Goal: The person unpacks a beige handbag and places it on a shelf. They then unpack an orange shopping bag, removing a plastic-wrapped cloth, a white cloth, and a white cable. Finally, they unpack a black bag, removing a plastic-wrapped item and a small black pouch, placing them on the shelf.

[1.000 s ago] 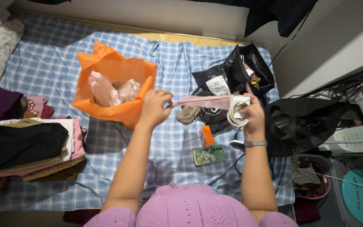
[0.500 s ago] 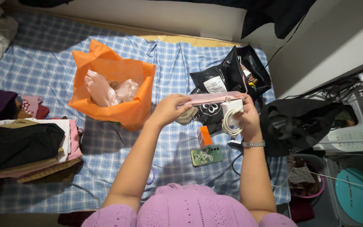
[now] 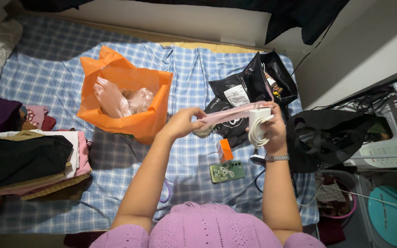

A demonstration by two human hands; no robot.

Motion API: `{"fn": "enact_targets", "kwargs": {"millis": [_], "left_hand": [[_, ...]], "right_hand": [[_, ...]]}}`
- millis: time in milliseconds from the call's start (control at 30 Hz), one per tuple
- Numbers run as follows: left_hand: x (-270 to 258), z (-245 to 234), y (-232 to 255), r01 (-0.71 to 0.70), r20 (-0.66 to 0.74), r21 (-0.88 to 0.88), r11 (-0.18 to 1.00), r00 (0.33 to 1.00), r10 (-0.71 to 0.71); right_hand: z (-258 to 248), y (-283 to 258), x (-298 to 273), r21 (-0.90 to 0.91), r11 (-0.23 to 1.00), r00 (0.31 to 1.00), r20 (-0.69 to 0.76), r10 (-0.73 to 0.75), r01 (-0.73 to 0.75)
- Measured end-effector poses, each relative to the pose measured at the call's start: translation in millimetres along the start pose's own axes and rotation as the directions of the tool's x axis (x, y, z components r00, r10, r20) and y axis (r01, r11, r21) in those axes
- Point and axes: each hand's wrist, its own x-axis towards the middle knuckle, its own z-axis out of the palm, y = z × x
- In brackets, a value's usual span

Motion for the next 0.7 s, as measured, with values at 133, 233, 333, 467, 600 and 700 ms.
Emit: {"fn": "enact_targets", "kwargs": {"millis": [133,233,333,467,600,700], "left_hand": [[-5,4,6,-0.091,-0.007,-0.068,0.994,0.996,0.09],[-3,8,5,0.08,-0.085,-0.166,0.983,0.992,-0.095],[-1,7,-2,0.008,-0.262,-0.032,0.999,0.965,-0.016],[-1,12,-2,-0.097,-0.42,0.341,0.935,0.874,0.245],[-1,19,3,-0.056,-0.423,0.466,0.883,0.862,0.278],[-2,25,2,-0.042,-0.426,0.49,0.871,0.86,0.281]], "right_hand": [[-3,0,0,-0.009,1.0,1.0,-0.004,0.01,-0.01],[-12,4,3,-0.233,0.972,0.999,-0.036,-0.038,0.028],[-6,6,9,-0.455,0.883,0.993,0.026,-0.113,0.113],[37,-7,-3,-0.923,0.378,0.986,0.003,-0.169,0.068],[79,-14,-1,-0.994,-0.018,0.981,0.114,-0.155,0.112],[98,-16,-3,-0.95,-0.044,0.933,0.313,-0.178,0.31]]}}
